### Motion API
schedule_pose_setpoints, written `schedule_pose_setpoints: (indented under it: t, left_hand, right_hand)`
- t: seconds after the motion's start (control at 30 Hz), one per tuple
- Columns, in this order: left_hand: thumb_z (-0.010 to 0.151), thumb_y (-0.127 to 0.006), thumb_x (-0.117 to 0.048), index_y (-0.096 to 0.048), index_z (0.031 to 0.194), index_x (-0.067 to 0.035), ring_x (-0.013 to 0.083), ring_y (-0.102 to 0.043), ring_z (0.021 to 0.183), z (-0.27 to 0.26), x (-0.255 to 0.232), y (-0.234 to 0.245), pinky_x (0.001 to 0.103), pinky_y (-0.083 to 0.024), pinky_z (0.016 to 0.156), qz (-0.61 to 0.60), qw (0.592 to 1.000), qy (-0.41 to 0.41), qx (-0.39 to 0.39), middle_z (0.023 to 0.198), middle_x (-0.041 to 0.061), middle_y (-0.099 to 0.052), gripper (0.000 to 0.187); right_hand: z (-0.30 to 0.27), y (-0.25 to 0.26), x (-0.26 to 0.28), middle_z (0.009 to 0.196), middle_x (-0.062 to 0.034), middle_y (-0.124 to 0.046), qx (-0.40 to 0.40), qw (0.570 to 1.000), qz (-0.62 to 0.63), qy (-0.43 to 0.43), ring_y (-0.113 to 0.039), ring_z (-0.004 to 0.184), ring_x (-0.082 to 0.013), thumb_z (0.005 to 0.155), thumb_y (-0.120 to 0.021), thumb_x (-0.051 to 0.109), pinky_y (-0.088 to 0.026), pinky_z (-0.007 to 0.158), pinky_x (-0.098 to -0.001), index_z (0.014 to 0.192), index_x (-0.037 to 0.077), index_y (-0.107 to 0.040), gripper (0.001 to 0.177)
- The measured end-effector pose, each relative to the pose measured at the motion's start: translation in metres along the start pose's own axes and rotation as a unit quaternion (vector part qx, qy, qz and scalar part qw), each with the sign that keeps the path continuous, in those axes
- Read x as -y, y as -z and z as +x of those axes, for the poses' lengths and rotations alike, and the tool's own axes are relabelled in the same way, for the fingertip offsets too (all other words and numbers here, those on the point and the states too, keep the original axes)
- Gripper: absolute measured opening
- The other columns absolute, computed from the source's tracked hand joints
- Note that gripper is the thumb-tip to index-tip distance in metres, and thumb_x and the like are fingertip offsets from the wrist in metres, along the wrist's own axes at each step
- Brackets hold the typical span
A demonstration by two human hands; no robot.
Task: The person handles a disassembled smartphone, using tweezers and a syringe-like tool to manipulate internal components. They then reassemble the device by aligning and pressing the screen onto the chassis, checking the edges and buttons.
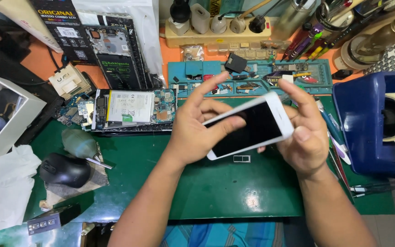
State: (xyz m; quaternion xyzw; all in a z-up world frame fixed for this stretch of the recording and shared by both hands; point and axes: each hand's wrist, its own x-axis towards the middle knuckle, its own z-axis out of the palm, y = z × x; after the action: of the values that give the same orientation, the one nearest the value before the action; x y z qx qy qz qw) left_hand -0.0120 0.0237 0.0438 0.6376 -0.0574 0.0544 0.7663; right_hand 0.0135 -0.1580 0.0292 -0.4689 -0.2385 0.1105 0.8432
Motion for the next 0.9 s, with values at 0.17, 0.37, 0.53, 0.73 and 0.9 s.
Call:
schedule_pose_setpoints:
  t: [0.17,0.37,0.53,0.73,0.9]
  left_hand:
    - [0.081,-0.051,-0.03,-0.053,0.109,-0.012,0.0062,-0.052,0.071,0.007,0.013,0.0,0.019,-0.044,0.064,0.032,0.996,0.08,-0.039,0.078,-0.004,-0.055,0.033]
    - [0.084,-0.037,-0.037,-0.049,0.078,-0.015,0.0084,-0.044,0.057,0.005,0.011,-0.007,0.025,-0.034,0.053,0.225,0.962,0.152,0.021,0.06,-0.006,-0.047,0.026]
    - [0.086,-0.035,-0.032,-0.044,0.075,-0.012,0.0167,-0.042,0.05,0.002,0.016,-0.011,0.03,-0.033,0.05,0.311,0.949,0.041,-0.019,0.054,0.001,-0.043,0.025]
    - [0.084,-0.032,-0.036,-0.045,0.073,-0.01,0.0226,-0.043,0.043,0.0,0.018,-0.012,0.034,-0.031,0.042,0.383,0.92,-0.026,-0.079,0.05,0.003,-0.045,0.03]
    - [0.083,-0.032,-0.038,-0.046,0.074,-0.011,0.0251,-0.049,0.045,-0.001,0.022,-0.011,0.035,-0.034,0.042,0.407,0.906,-0.057,-0.1,0.052,0.003,-0.048,0.032]
  right_hand:
    - [0.0,-0.005,-0.009,0.088,-0.0271,-0.054,-0.034,0.993,-0.106,0.048,-0.061,0.065,-0.0343,0.085,-0.044,0.007,-0.057,0.058,-0.0364,0.126,-0.008,-0.028,0.047]
    - [0.002,-0.014,-0.006,0.081,-0.0249,-0.057,-0.107,0.966,-0.221,0.077,-0.061,0.061,-0.0271,0.084,-0.047,0.006,-0.057,0.056,-0.0298,0.112,-0.012,-0.044,0.033]
    - [-0.001,-0.014,0.001,0.095,-0.0255,-0.058,-0.122,0.958,-0.252,0.067,-0.062,0.063,-0.0277,0.082,-0.049,0.005,-0.059,0.058,-0.031,0.1,-0.009,-0.052,0.023]
    - [-0.002,-0.017,0.006,0.084,-0.0217,-0.061,-0.123,0.963,-0.238,0.03,-0.063,0.061,-0.024,0.079,-0.054,0.003,-0.057,0.061,-0.027,0.097,-0.01,-0.055,0.022]
    - [-0.003,-0.02,0.006,0.084,-0.0201,-0.062,-0.162,0.945,-0.283,0.023,-0.064,0.061,-0.0219,0.078,-0.053,-0.004,-0.056,0.059,-0.0235,0.092,-0.009,-0.057,0.015]
